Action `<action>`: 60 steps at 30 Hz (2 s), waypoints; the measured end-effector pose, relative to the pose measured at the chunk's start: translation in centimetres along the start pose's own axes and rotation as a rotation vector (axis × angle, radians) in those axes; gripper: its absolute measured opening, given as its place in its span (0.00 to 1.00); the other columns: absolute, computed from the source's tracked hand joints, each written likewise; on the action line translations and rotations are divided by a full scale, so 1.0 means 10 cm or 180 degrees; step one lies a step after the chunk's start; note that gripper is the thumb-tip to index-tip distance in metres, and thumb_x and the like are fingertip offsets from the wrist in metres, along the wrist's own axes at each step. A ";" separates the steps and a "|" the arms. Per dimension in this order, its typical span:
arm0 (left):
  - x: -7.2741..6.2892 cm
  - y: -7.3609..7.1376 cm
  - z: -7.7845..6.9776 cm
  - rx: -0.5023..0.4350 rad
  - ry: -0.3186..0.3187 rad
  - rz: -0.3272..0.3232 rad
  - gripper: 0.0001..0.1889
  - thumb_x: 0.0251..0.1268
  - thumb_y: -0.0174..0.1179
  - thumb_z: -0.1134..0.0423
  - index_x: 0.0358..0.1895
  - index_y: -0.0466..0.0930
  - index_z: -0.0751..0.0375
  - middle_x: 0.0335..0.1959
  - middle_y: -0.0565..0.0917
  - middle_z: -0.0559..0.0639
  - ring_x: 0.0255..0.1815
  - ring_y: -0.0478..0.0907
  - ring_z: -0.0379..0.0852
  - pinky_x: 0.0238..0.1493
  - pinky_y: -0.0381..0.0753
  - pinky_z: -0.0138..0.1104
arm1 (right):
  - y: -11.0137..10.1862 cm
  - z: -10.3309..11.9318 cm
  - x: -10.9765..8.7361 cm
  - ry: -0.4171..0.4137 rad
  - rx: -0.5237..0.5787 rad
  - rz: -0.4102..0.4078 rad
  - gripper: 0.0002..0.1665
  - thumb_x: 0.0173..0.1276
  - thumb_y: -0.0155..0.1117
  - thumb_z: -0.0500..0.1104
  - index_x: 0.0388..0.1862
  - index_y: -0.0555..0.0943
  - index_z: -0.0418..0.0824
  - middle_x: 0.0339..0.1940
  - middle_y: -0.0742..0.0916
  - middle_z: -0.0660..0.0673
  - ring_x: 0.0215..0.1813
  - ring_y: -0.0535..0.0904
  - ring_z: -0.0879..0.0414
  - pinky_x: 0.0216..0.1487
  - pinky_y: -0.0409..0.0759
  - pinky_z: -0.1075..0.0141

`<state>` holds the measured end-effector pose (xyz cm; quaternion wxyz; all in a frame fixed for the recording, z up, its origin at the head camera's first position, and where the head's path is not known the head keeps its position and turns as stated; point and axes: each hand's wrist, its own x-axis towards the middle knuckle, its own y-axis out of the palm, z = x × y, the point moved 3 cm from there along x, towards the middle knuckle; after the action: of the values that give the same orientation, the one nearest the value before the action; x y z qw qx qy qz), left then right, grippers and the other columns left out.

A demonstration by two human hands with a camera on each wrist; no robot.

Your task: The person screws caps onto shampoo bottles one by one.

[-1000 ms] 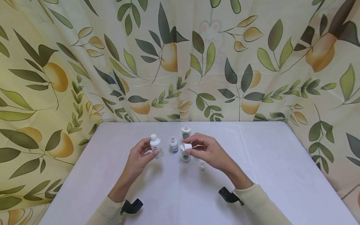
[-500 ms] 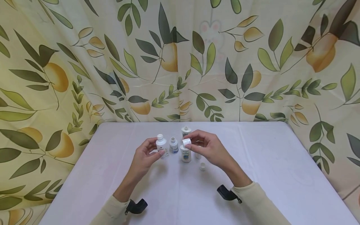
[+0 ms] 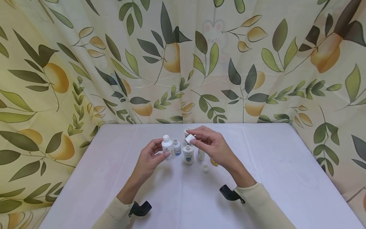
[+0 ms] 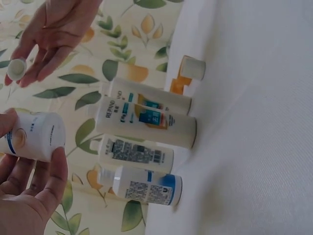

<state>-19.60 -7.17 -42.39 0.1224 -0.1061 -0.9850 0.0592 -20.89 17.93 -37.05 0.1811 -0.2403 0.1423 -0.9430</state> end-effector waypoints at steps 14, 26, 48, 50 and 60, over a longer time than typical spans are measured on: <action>0.01 0.03 -0.05 -0.0027 0.0066 0.0019 0.26 0.65 0.69 0.68 0.65 0.73 0.60 0.58 0.80 0.55 0.57 0.80 0.51 0.54 0.85 0.33 | 0.00 0.10 0.10 0.0169 -0.0005 -0.0190 0.24 0.70 0.68 0.34 0.64 0.77 0.39 0.59 0.83 0.42 0.54 0.85 0.55 0.55 0.84 0.69; 0.01 0.08 -0.09 -0.0010 0.0079 0.0082 0.26 0.64 0.70 0.67 0.64 0.74 0.59 0.58 0.80 0.55 0.57 0.79 0.51 0.53 0.86 0.34 | 0.02 0.17 0.19 -0.0003 -0.0018 -0.0244 0.18 0.69 0.68 0.33 0.57 0.81 0.39 0.54 0.85 0.44 0.50 0.86 0.54 0.53 0.85 0.68; 0.00 0.21 -0.17 -0.0010 0.0230 0.0206 0.25 0.64 0.71 0.66 0.63 0.75 0.56 0.57 0.81 0.49 0.55 0.79 0.46 0.51 0.87 0.45 | 0.12 0.25 0.29 -0.0283 0.0188 -0.0043 0.19 0.70 0.64 0.28 0.59 0.81 0.35 0.53 0.84 0.44 0.49 0.84 0.53 0.54 0.84 0.67; -0.01 0.22 -0.17 -0.0006 0.0260 0.0221 0.25 0.64 0.71 0.66 0.64 0.75 0.56 0.57 0.81 0.50 0.55 0.80 0.46 0.51 0.87 0.44 | 0.14 0.26 0.30 -0.0288 0.0191 -0.0004 0.19 0.70 0.64 0.28 0.59 0.81 0.35 0.53 0.84 0.43 0.50 0.84 0.53 0.56 0.84 0.67; -0.01 0.26 -0.19 0.0027 0.0303 0.0227 0.25 0.63 0.71 0.66 0.63 0.75 0.57 0.55 0.81 0.51 0.54 0.81 0.46 0.50 0.87 0.34 | 0.18 0.28 0.29 -0.0124 0.0086 0.0104 0.19 0.70 0.67 0.32 0.60 0.82 0.39 0.57 0.84 0.45 0.56 0.84 0.50 0.63 0.81 0.65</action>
<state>-18.56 -4.53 -40.95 0.1674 -0.1434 -0.9734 0.0625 -21.35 14.61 -34.21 0.2025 -0.2538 0.1300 -0.9368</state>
